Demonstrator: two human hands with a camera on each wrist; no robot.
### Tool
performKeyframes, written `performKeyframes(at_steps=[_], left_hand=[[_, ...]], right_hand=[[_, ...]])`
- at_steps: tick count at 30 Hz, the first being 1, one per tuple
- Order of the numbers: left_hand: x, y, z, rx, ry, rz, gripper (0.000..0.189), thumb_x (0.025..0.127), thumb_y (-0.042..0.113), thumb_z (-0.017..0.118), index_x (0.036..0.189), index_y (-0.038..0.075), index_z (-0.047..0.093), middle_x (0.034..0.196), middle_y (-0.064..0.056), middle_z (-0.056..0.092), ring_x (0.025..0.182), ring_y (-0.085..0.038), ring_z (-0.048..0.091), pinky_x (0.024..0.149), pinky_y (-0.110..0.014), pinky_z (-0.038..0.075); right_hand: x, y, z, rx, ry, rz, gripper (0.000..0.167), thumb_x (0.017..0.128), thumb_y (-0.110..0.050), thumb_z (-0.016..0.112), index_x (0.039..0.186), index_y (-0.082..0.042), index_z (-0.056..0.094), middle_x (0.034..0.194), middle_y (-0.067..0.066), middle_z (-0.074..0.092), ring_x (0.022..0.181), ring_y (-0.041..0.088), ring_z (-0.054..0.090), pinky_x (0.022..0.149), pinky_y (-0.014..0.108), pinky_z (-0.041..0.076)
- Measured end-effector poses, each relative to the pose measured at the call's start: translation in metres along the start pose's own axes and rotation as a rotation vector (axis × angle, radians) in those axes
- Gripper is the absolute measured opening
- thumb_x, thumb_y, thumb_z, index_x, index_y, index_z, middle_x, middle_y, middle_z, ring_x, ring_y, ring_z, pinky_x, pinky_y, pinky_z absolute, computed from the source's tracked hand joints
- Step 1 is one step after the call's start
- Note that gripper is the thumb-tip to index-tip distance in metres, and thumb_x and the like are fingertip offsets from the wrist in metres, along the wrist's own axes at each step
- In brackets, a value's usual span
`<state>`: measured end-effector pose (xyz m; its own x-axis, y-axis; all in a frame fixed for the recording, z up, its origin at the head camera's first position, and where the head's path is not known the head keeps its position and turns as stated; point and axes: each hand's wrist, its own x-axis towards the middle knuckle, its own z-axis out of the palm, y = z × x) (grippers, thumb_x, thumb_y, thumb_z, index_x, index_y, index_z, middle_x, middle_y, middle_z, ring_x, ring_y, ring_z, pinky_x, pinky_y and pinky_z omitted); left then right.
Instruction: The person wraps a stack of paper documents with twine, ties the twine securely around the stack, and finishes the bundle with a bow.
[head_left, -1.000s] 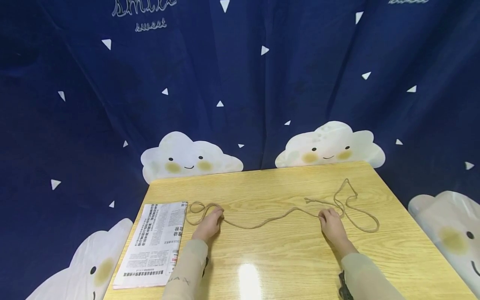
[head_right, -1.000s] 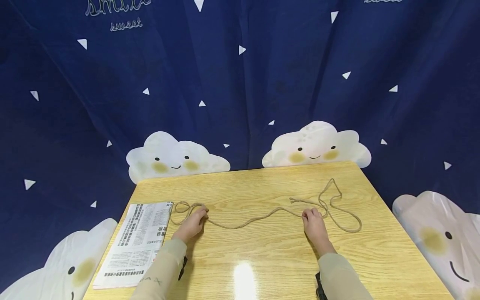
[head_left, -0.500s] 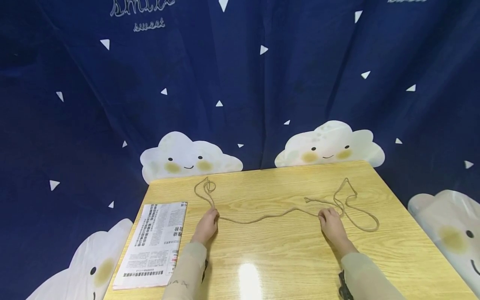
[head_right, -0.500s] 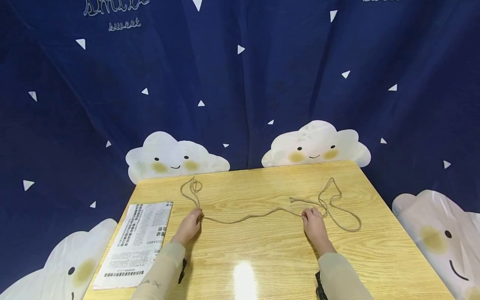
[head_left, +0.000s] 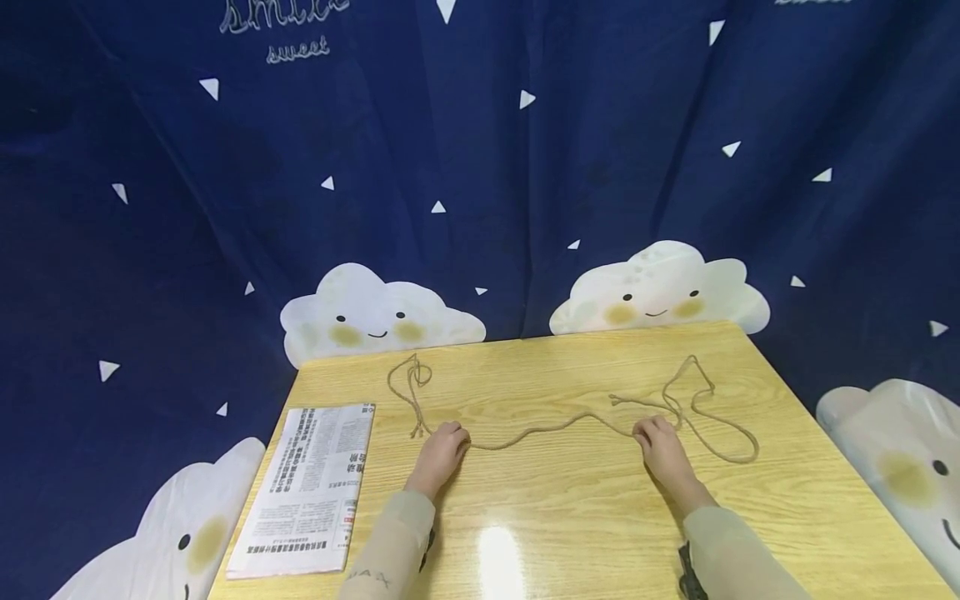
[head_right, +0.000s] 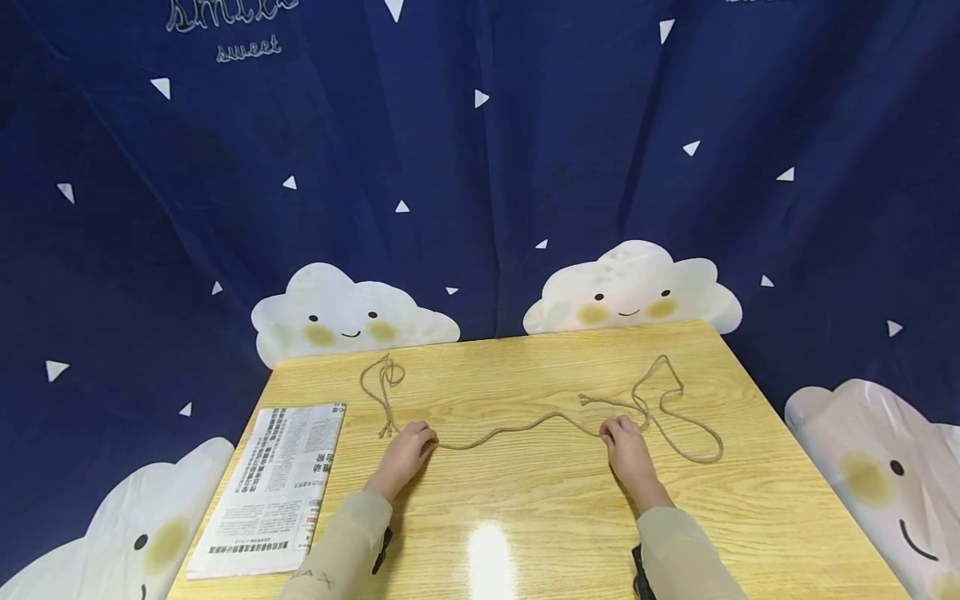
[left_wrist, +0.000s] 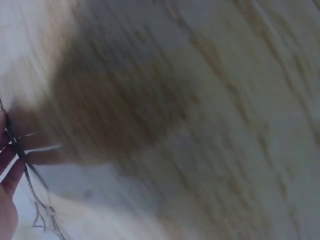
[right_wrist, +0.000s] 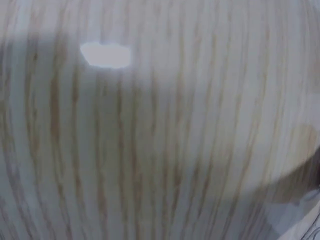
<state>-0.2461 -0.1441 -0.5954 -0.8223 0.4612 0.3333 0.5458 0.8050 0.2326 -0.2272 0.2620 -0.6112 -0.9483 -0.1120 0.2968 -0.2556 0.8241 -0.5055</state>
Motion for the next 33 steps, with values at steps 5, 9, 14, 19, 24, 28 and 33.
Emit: performKeyframes(at_steps=[5, 9, 14, 19, 24, 28, 33], left_hand=[[-0.009, -0.008, -0.004, 0.042, 0.013, -0.06, 0.004, 0.082, 0.007, 0.065, 0.081, 0.006, 0.061, 0.078, -0.001, 0.054, 0.073, -0.015, 0.053, 0.065, -0.023, 0.048], [-0.018, -0.016, -0.01, 0.018, -0.005, -0.125, 0.005, 0.083, 0.005, 0.063, 0.081, 0.006, 0.059, 0.078, -0.001, 0.051, 0.075, -0.016, 0.05, 0.065, -0.026, 0.047], [-0.025, -0.02, -0.017, -0.047, -0.029, -0.158, 0.005, 0.084, 0.003, 0.062, 0.082, 0.006, 0.059, 0.078, -0.001, 0.051, 0.075, -0.015, 0.048, 0.064, -0.027, 0.047], [-0.026, -0.02, -0.02, -0.084, -0.047, -0.188, 0.006, 0.085, 0.004, 0.061, 0.08, 0.006, 0.059, 0.077, 0.001, 0.05, 0.075, -0.015, 0.048, 0.062, -0.026, 0.047], [-0.027, -0.022, -0.02, -0.114, -0.045, -0.238, 0.006, 0.084, 0.004, 0.062, 0.08, 0.007, 0.059, 0.077, 0.002, 0.051, 0.076, -0.016, 0.049, 0.064, -0.027, 0.047], [-0.028, -0.023, -0.018, -0.14, -0.04, -0.258, 0.006, 0.085, 0.004, 0.062, 0.08, 0.007, 0.058, 0.077, 0.001, 0.052, 0.076, -0.016, 0.049, 0.064, -0.028, 0.047], [-0.028, -0.023, -0.019, -0.143, -0.032, -0.247, 0.006, 0.084, 0.003, 0.062, 0.08, 0.007, 0.059, 0.077, 0.0, 0.053, 0.077, -0.017, 0.05, 0.065, -0.028, 0.048]], right_hand=[[-0.003, 0.004, -0.002, -0.007, -0.002, -0.014, 0.007, 0.084, 0.002, 0.06, 0.089, -0.002, 0.057, 0.094, 0.01, 0.052, 0.086, 0.027, 0.049, 0.071, 0.04, 0.048], [-0.004, 0.006, -0.005, -0.001, -0.009, -0.012, 0.006, 0.085, 0.0, 0.06, 0.089, -0.001, 0.058, 0.094, 0.01, 0.052, 0.088, 0.028, 0.049, 0.072, 0.041, 0.048], [-0.003, 0.006, -0.007, 0.006, -0.016, 0.001, 0.006, 0.085, -0.001, 0.06, 0.091, 0.001, 0.058, 0.093, 0.011, 0.053, 0.089, 0.029, 0.049, 0.074, 0.043, 0.048], [-0.003, 0.01, -0.008, 0.005, -0.001, 0.032, 0.009, 0.084, 0.002, 0.06, 0.093, 0.003, 0.06, 0.095, 0.014, 0.055, 0.091, 0.032, 0.05, 0.076, 0.045, 0.048], [-0.004, 0.014, -0.011, 0.016, 0.032, 0.068, 0.01, 0.084, 0.002, 0.06, 0.093, 0.004, 0.061, 0.091, 0.015, 0.053, 0.086, 0.032, 0.05, 0.071, 0.044, 0.048], [-0.004, 0.015, -0.013, 0.02, 0.032, 0.094, 0.008, 0.085, 0.001, 0.059, 0.092, 0.003, 0.061, 0.087, 0.013, 0.05, 0.082, 0.029, 0.048, 0.067, 0.04, 0.047], [-0.004, 0.013, -0.015, -0.001, 0.025, 0.083, 0.008, 0.084, 0.002, 0.06, 0.092, 0.004, 0.061, 0.086, 0.013, 0.051, 0.081, 0.029, 0.049, 0.066, 0.04, 0.047]])
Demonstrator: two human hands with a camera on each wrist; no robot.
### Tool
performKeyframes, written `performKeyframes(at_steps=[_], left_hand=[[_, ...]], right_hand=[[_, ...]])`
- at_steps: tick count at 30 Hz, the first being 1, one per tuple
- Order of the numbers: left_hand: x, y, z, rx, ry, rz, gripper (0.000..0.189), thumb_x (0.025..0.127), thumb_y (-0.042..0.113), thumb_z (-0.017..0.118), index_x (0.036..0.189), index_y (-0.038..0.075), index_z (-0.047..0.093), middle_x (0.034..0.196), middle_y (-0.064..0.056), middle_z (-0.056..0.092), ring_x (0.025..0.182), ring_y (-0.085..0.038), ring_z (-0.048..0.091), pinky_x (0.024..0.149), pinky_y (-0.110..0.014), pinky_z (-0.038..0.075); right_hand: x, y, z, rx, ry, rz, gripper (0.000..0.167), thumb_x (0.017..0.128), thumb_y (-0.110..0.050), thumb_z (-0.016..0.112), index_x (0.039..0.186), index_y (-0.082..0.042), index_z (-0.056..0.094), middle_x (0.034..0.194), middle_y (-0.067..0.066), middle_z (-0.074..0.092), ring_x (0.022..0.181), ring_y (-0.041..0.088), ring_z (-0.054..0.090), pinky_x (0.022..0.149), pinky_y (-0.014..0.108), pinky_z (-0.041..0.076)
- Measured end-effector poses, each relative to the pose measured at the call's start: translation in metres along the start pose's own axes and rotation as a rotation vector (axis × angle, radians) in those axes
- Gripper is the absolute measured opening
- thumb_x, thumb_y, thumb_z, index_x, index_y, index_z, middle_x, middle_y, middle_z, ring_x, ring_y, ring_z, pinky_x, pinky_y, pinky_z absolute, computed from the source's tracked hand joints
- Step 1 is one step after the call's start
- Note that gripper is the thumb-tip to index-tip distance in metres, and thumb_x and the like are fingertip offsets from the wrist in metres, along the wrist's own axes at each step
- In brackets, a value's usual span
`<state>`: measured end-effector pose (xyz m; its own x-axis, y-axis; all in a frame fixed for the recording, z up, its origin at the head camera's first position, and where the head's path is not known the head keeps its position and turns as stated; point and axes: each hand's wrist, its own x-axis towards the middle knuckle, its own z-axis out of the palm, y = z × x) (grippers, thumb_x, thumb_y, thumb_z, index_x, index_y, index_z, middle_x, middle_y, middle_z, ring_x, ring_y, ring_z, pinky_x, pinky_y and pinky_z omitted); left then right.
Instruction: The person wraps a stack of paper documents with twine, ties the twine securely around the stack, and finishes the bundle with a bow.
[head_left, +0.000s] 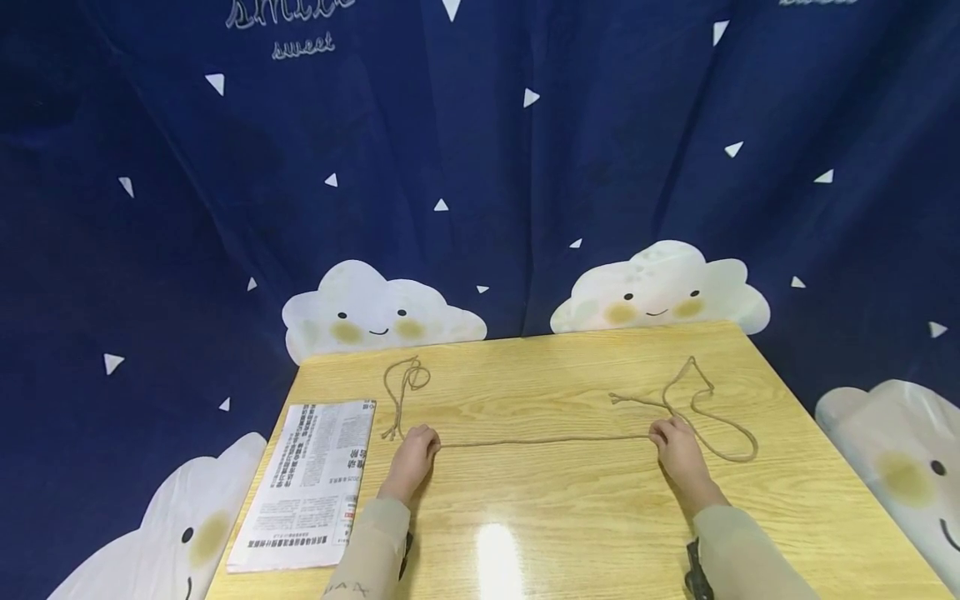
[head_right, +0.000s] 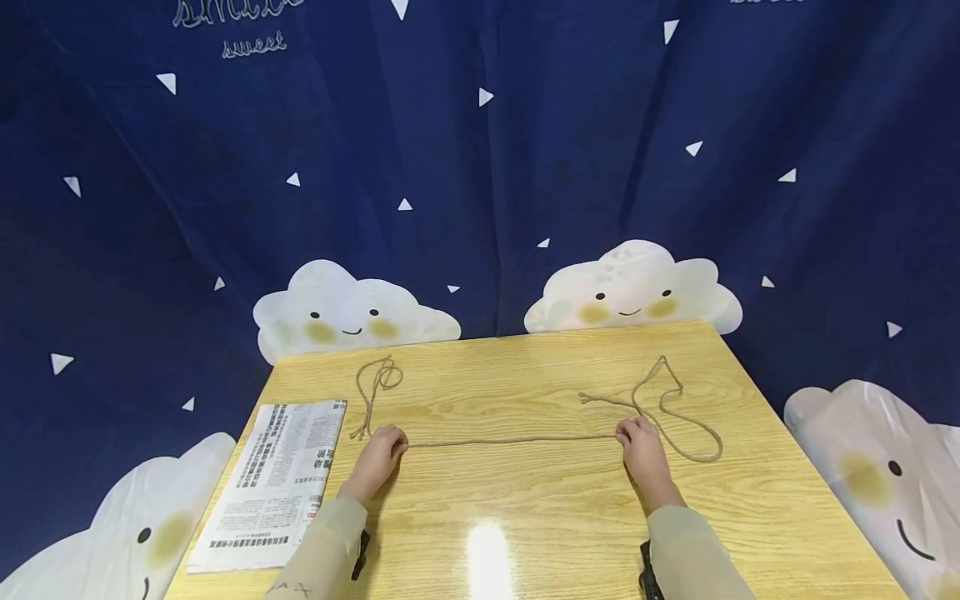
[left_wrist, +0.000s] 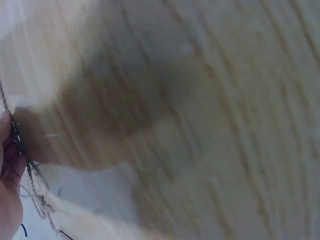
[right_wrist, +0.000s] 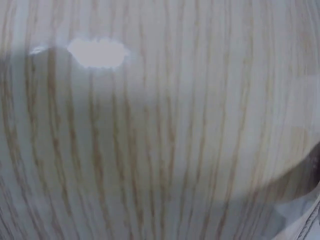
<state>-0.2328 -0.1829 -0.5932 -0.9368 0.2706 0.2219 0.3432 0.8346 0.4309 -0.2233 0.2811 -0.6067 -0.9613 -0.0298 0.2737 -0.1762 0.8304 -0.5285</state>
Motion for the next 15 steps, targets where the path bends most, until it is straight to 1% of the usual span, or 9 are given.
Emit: performKeyframes(at_steps=[3, 4, 8, 10, 12, 15], left_hand=[[0.0, 0.0, 0.0, 0.007, 0.012, 0.012, 0.005, 0.083, 0.002, 0.063, 0.08, 0.006, 0.061, 0.078, -0.001, 0.054, 0.077, -0.017, 0.051, 0.066, -0.029, 0.049], [0.0, 0.0, -0.001, 0.013, 0.025, 0.023, 0.005, 0.083, 0.002, 0.062, 0.081, 0.006, 0.061, 0.079, -0.001, 0.055, 0.078, -0.018, 0.052, 0.067, -0.029, 0.049], [-0.002, -0.004, -0.004, 0.034, 0.107, 0.034, 0.002, 0.084, 0.004, 0.062, 0.082, 0.004, 0.062, 0.083, -0.003, 0.057, 0.079, -0.019, 0.056, 0.069, -0.03, 0.051], [-0.004, -0.007, -0.009, 0.037, 0.165, 0.02, 0.001, 0.084, 0.005, 0.063, 0.084, 0.003, 0.062, 0.085, -0.005, 0.059, 0.081, -0.021, 0.057, 0.072, -0.033, 0.051], [-0.007, -0.011, -0.016, 0.023, 0.216, -0.011, 0.004, 0.084, 0.004, 0.063, 0.086, 0.001, 0.063, 0.086, -0.007, 0.06, 0.082, -0.023, 0.058, 0.073, -0.035, 0.051], [-0.016, -0.02, -0.031, 0.002, 0.293, -0.079, 0.008, 0.083, 0.002, 0.063, 0.09, -0.001, 0.063, 0.088, -0.01, 0.062, 0.085, -0.026, 0.058, 0.075, -0.038, 0.051]], right_hand=[[-0.001, -0.003, -0.002, -0.019, 0.0, -0.01, 0.008, 0.084, 0.001, 0.06, 0.091, 0.003, 0.06, 0.086, 0.013, 0.051, 0.082, 0.029, 0.049, 0.067, 0.041, 0.047], [-0.001, -0.004, -0.002, -0.024, -0.001, -0.008, 0.007, 0.084, 0.001, 0.06, 0.091, 0.003, 0.06, 0.087, 0.013, 0.052, 0.082, 0.029, 0.049, 0.068, 0.041, 0.047], [-0.003, -0.011, -0.003, -0.063, 0.015, -0.029, 0.008, 0.084, 0.001, 0.059, 0.092, 0.003, 0.059, 0.088, 0.012, 0.051, 0.083, 0.03, 0.05, 0.067, 0.042, 0.05], [-0.003, -0.017, -0.001, -0.067, 0.037, -0.047, 0.011, 0.083, 0.004, 0.059, 0.094, 0.004, 0.059, 0.089, 0.012, 0.052, 0.084, 0.03, 0.052, 0.067, 0.041, 0.052], [-0.003, -0.025, 0.003, -0.066, 0.067, -0.083, 0.014, 0.082, 0.005, 0.06, 0.095, 0.004, 0.059, 0.09, 0.012, 0.053, 0.083, 0.03, 0.054, 0.065, 0.039, 0.053], [-0.002, -0.042, 0.012, 0.0, 0.06, -0.107, 0.014, 0.082, 0.005, 0.06, 0.096, 0.005, 0.059, 0.092, 0.013, 0.055, 0.084, 0.029, 0.057, 0.067, 0.037, 0.053]])
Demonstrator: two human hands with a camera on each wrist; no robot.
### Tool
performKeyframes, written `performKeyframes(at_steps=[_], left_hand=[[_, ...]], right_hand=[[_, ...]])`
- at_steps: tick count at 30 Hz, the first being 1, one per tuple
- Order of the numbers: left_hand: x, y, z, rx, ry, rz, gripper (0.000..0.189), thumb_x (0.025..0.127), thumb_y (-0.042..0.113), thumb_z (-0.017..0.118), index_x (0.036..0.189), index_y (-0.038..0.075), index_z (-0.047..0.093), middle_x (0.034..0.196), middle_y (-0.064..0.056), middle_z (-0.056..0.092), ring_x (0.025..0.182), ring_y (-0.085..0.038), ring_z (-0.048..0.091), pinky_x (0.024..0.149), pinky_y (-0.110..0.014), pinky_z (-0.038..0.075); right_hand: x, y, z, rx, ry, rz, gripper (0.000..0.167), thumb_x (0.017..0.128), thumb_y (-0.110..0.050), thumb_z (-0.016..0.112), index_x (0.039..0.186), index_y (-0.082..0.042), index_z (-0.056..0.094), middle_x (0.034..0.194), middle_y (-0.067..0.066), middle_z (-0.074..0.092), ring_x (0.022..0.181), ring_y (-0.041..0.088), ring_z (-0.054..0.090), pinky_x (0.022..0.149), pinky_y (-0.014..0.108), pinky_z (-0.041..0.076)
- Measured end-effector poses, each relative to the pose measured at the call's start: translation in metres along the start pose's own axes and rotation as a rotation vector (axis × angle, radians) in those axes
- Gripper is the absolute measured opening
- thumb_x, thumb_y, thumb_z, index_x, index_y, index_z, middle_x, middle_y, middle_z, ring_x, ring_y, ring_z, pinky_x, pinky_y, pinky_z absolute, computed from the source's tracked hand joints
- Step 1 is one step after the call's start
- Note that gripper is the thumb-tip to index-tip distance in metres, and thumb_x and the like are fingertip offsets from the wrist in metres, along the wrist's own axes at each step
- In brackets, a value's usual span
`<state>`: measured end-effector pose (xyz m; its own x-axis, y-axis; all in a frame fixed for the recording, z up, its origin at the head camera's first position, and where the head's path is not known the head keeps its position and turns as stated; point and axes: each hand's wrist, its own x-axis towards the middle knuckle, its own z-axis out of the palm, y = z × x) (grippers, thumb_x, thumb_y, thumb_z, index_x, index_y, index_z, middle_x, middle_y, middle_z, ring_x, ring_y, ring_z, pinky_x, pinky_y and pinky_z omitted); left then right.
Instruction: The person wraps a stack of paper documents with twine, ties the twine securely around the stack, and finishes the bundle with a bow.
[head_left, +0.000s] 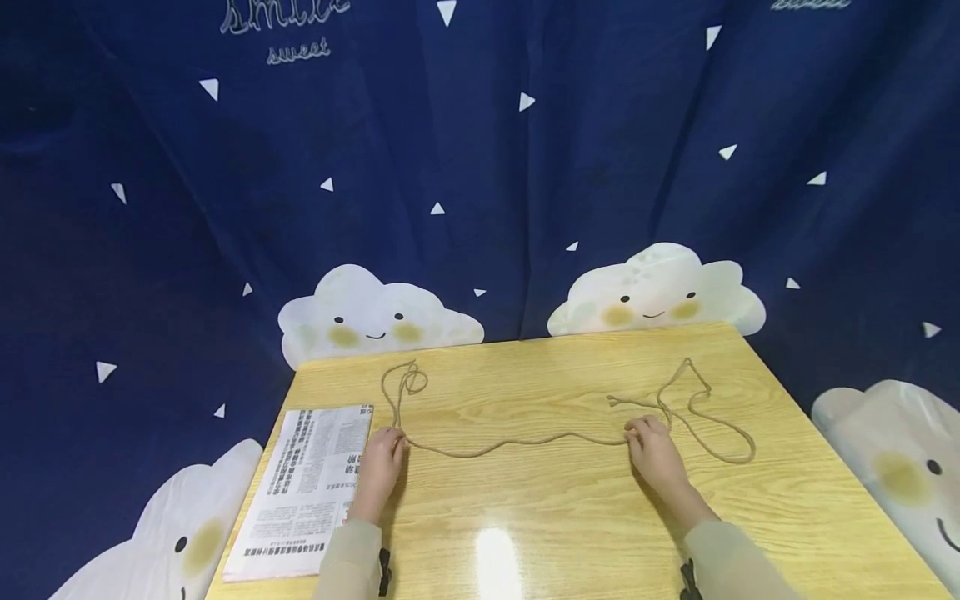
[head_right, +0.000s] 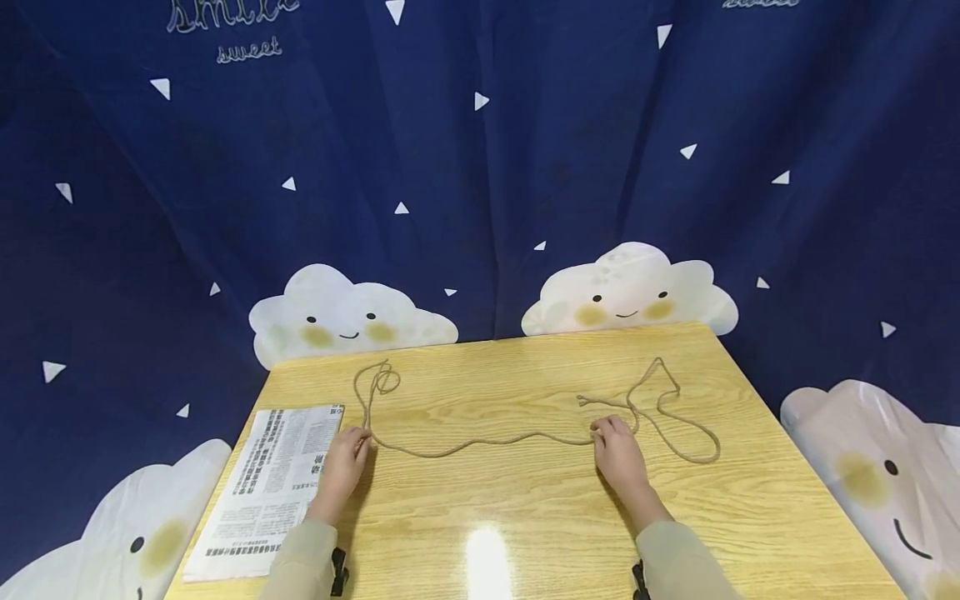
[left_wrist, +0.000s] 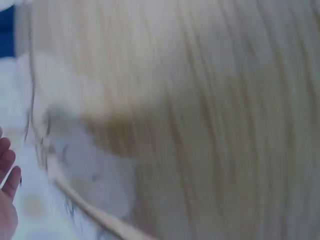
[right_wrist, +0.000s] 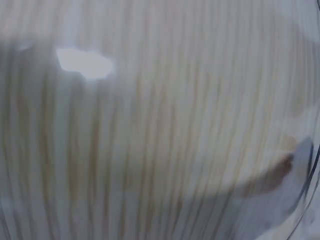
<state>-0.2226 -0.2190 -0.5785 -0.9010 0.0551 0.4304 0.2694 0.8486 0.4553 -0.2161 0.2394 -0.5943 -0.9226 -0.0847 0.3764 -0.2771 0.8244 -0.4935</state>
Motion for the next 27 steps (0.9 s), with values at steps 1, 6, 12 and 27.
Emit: performKeyframes(at_steps=[1, 6, 12, 27], left_hand=[[-0.002, -0.004, -0.007, -0.013, 0.022, -0.036, 0.009, 0.083, 0.001, 0.063, 0.091, -0.003, 0.063, 0.089, -0.012, 0.062, 0.085, -0.027, 0.058, 0.075, -0.038, 0.051], [-0.017, -0.025, -0.043, -0.044, 0.093, -0.29, 0.016, 0.089, 0.005, 0.055, 0.098, -0.005, 0.062, 0.092, -0.018, 0.062, 0.082, -0.03, 0.059, 0.071, -0.041, 0.051], [-0.041, -0.053, -0.082, -0.006, 0.162, -0.518, 0.019, 0.09, 0.004, 0.048, 0.1, -0.008, 0.059, 0.092, -0.025, 0.059, 0.084, -0.036, 0.057, 0.074, -0.047, 0.045], [-0.099, -0.097, -0.119, 0.099, 0.211, -0.844, 0.028, 0.088, 0.004, 0.042, 0.109, -0.011, 0.051, 0.113, -0.033, 0.045, 0.109, -0.05, 0.036, 0.092, -0.057, 0.026]], right_hand=[[0.0, -0.008, 0.004, 0.027, -0.011, -0.002, 0.014, 0.082, 0.004, 0.06, 0.096, 0.004, 0.06, 0.092, 0.012, 0.056, 0.084, 0.028, 0.058, 0.068, 0.036, 0.053], [0.0, -0.049, 0.028, 0.225, -0.122, 0.032, 0.009, 0.084, 0.002, 0.06, 0.093, 0.0, 0.062, 0.085, 0.007, 0.061, 0.077, 0.017, 0.058, 0.066, 0.028, 0.051], [-0.003, -0.098, 0.06, 0.437, -0.281, -0.001, 0.007, 0.085, 0.002, 0.059, 0.091, 0.001, 0.062, 0.081, 0.005, 0.063, 0.071, 0.01, 0.056, 0.062, 0.02, 0.049], [-0.005, -0.214, 0.117, 1.024, -0.784, 0.218, 0.036, 0.092, -0.011, 0.052, 0.122, 0.008, 0.046, 0.107, 0.019, 0.06, 0.098, 0.031, 0.059, 0.086, 0.037, 0.05]])
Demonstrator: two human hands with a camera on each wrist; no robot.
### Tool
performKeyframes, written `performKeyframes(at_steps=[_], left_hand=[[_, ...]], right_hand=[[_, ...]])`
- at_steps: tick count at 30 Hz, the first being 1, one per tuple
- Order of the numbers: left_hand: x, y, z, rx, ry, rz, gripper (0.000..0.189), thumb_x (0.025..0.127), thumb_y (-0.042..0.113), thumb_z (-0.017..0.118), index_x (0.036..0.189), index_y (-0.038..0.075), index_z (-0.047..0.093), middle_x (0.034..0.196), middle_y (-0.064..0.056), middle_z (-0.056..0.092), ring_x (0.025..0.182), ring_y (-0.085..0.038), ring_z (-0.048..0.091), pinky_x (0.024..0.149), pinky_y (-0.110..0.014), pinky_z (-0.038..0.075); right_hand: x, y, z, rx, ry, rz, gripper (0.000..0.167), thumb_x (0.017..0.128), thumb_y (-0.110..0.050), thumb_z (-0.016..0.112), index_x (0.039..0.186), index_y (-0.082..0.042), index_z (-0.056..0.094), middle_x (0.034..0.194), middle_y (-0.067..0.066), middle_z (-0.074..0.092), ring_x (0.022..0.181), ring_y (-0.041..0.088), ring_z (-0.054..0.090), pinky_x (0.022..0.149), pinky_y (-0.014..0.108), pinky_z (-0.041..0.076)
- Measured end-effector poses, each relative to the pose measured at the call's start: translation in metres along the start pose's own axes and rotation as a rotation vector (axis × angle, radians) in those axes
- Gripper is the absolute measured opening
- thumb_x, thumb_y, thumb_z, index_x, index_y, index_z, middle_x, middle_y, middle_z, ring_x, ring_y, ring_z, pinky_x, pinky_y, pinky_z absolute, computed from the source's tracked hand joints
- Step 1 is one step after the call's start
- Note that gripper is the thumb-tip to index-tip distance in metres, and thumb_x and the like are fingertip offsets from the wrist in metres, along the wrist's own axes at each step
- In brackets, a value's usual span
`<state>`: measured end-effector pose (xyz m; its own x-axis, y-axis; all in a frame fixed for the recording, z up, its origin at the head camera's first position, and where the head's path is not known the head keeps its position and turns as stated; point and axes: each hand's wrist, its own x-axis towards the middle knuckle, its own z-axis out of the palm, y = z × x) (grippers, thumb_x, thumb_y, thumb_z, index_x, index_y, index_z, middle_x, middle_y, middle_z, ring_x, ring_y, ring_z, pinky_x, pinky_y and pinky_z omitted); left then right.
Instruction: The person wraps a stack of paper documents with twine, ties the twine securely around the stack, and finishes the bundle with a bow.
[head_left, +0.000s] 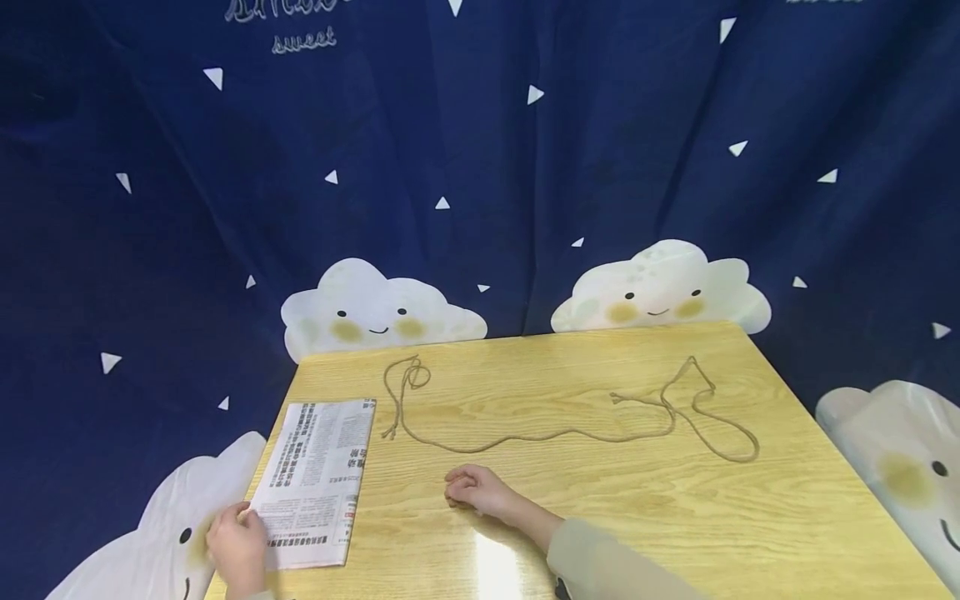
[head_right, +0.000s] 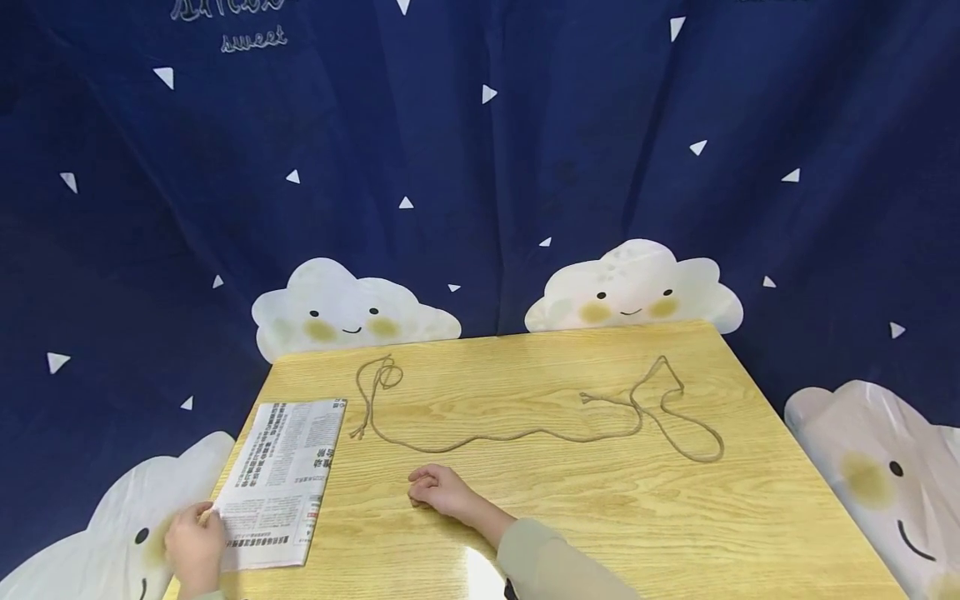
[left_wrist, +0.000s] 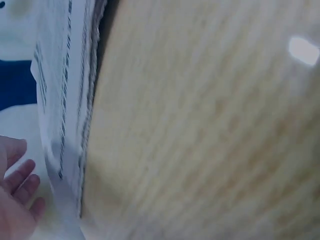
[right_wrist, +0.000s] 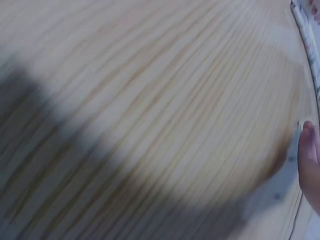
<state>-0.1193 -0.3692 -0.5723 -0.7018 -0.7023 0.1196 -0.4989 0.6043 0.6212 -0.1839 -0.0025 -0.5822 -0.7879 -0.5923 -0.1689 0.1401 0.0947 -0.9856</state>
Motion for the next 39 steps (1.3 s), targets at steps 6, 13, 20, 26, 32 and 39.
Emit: performKeyframes(at_steps=[6, 13, 20, 26, 32, 39], left_hand=[[-0.001, -0.013, -0.003, 0.061, -0.068, -0.022, 0.038, 0.086, 0.007, 0.045, 0.118, -0.015, 0.043, 0.117, -0.035, 0.04, 0.111, -0.052, 0.035, 0.096, -0.057, 0.027], [-0.001, -0.01, -0.002, 0.152, -0.223, -0.115, 0.047, 0.09, 0.013, 0.046, 0.126, -0.015, 0.036, 0.122, -0.036, 0.034, 0.115, -0.051, 0.031, 0.101, -0.054, 0.025], [-0.005, -0.011, 0.002, 0.211, -0.229, -0.119, 0.047, 0.088, 0.013, 0.048, 0.122, -0.017, 0.034, 0.121, -0.035, 0.029, 0.115, -0.051, 0.028, 0.101, -0.054, 0.025], [-0.01, -0.007, 0.006, 0.153, -0.197, -0.097, 0.047, 0.083, 0.009, 0.051, 0.119, -0.019, 0.038, 0.11, -0.035, 0.034, 0.107, -0.049, 0.031, 0.095, -0.054, 0.028], [-0.01, -0.001, 0.004, 0.057, -0.252, -0.11, 0.048, 0.078, 0.003, 0.054, 0.116, -0.022, 0.04, 0.105, -0.038, 0.039, 0.103, -0.049, 0.038, 0.092, -0.054, 0.034], [-0.013, 0.011, -0.006, 0.005, -0.367, -0.115, 0.045, 0.075, 0.005, 0.056, 0.108, -0.023, 0.046, 0.096, -0.037, 0.052, 0.09, -0.048, 0.05, 0.081, -0.052, 0.041]], right_hand=[[0.016, -0.008, 0.032, 0.213, -0.139, 0.103, 0.048, 0.095, -0.013, 0.047, 0.132, 0.012, 0.03, 0.124, 0.025, 0.048, 0.114, 0.038, 0.048, 0.099, 0.046, 0.038], [0.024, -0.017, 0.059, 0.351, -0.16, 0.222, 0.055, 0.095, -0.015, 0.045, 0.135, 0.014, 0.022, 0.126, 0.024, 0.046, 0.117, 0.036, 0.045, 0.102, 0.049, 0.032], [0.03, -0.019, 0.08, 0.444, -0.2, 0.27, 0.057, 0.097, -0.018, 0.041, 0.139, 0.012, 0.015, 0.136, 0.031, 0.034, 0.126, 0.043, 0.032, 0.106, 0.053, 0.023], [0.035, -0.016, 0.09, 0.477, -0.175, 0.286, 0.059, 0.097, -0.02, 0.041, 0.139, 0.012, 0.015, 0.136, 0.033, 0.033, 0.126, 0.047, 0.031, 0.106, 0.055, 0.022], [0.039, -0.014, 0.093, 0.49, -0.199, 0.291, 0.059, 0.097, -0.019, 0.039, 0.14, 0.011, 0.013, 0.139, 0.033, 0.027, 0.126, 0.049, 0.028, 0.106, 0.056, 0.02], [0.041, -0.013, 0.09, 0.435, -0.152, 0.289, 0.06, 0.094, -0.013, 0.045, 0.138, 0.013, 0.015, 0.136, 0.03, 0.034, 0.123, 0.044, 0.037, 0.105, 0.055, 0.022]])
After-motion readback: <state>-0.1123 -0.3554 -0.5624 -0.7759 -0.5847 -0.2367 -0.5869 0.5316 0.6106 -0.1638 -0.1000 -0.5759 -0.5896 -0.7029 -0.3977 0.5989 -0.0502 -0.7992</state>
